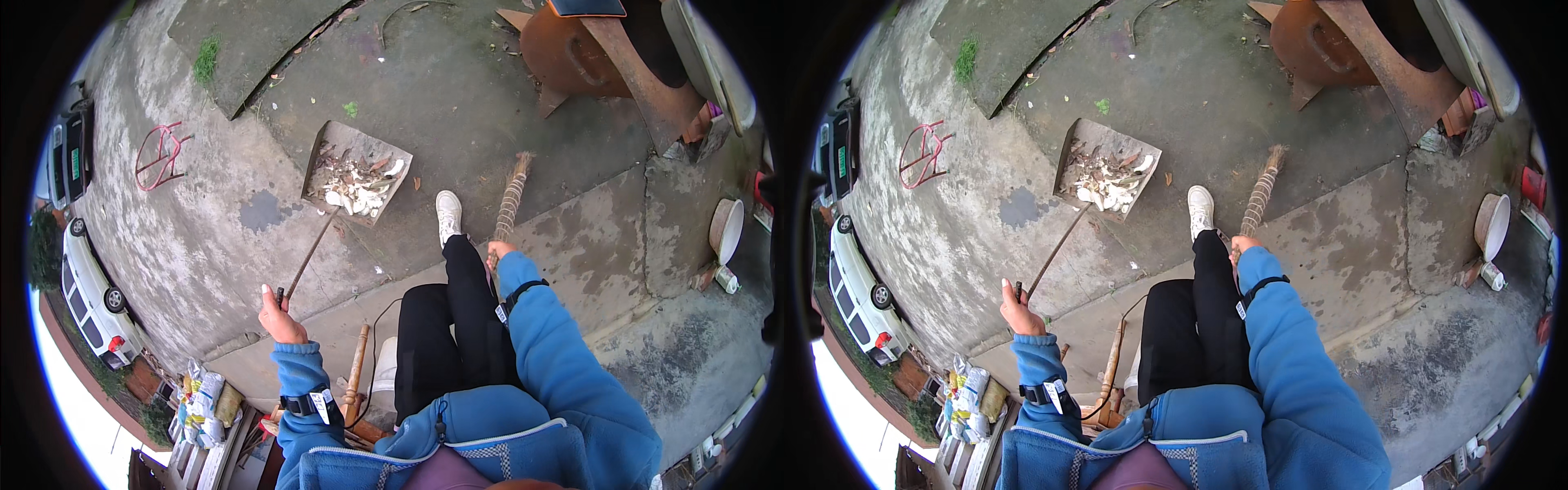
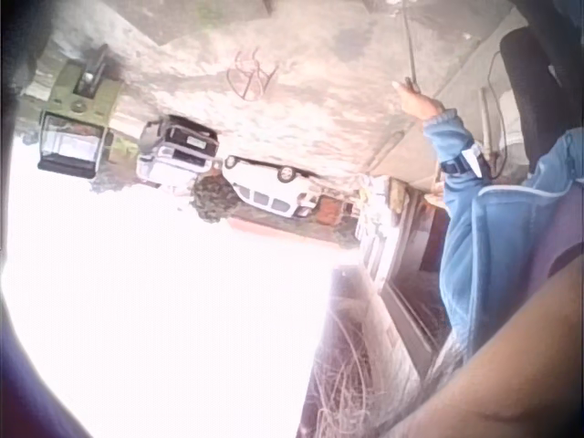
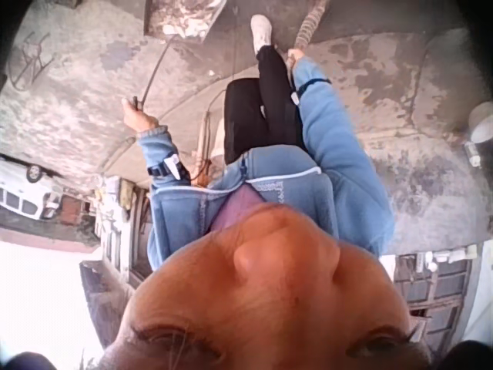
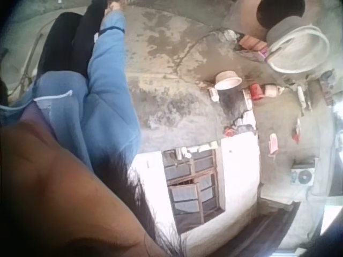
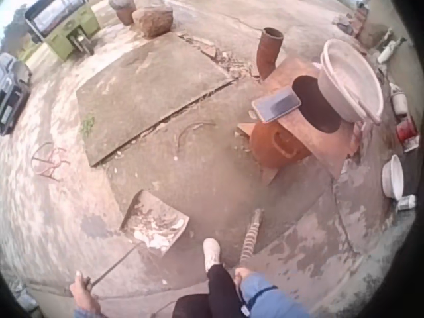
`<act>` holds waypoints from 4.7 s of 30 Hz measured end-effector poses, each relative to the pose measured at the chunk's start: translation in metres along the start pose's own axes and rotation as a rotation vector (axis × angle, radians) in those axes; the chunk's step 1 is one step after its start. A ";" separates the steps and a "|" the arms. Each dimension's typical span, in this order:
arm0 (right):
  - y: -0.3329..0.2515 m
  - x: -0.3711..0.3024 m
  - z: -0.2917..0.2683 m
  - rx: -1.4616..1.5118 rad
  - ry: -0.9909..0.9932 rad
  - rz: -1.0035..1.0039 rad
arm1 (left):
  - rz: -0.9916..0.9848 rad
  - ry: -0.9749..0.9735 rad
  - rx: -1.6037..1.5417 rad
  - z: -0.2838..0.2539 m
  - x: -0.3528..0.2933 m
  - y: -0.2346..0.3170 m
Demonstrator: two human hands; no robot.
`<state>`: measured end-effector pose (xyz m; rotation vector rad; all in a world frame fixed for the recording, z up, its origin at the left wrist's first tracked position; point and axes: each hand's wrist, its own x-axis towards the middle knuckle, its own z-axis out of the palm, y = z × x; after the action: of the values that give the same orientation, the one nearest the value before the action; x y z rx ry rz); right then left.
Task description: The person sweeps debris on a concrete floor with a broom and dustpan, then moves outside to continue sweeping and collecting debris into the dustpan. The person also briefly handles a smartphone while sweeping.
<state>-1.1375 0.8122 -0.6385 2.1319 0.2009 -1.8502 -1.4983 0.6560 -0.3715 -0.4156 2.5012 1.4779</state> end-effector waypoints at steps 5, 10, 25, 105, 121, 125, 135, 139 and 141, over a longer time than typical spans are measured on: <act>-0.018 -0.044 0.100 -0.295 -0.158 -0.194 | -0.052 0.031 0.031 -0.007 0.070 0.034; -0.021 -0.060 0.066 -0.079 0.015 -0.207 | -0.129 -0.046 -0.004 -0.024 0.141 0.059; -0.024 -0.026 0.378 -0.629 0.312 -0.278 | -0.158 -0.317 0.054 -0.015 0.346 0.085; 0.489 -0.048 0.745 0.528 0.211 0.016 | 0.096 -1.004 0.428 -0.157 0.611 0.051; 0.477 -0.032 0.707 0.166 0.106 -0.040 | 0.145 -1.042 0.527 -0.185 0.572 0.005; 0.495 -0.051 0.684 0.598 0.132 0.032 | 0.227 -1.081 0.646 -0.180 0.566 -0.001; 0.339 -0.002 0.763 0.278 0.353 -0.017 | 0.463 -1.318 0.898 -0.166 0.572 -0.033; 0.311 -0.038 0.821 -0.039 0.210 -0.091 | 0.551 -1.356 0.955 -0.149 0.571 -0.029; 0.330 -0.059 0.819 -0.219 0.141 -0.184 | 0.582 -1.302 1.048 -0.149 0.575 -0.028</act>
<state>-1.8159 0.2440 -0.6305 2.1501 0.6216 -1.6818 -2.0334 0.4344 -0.5047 1.1172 1.8098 0.0855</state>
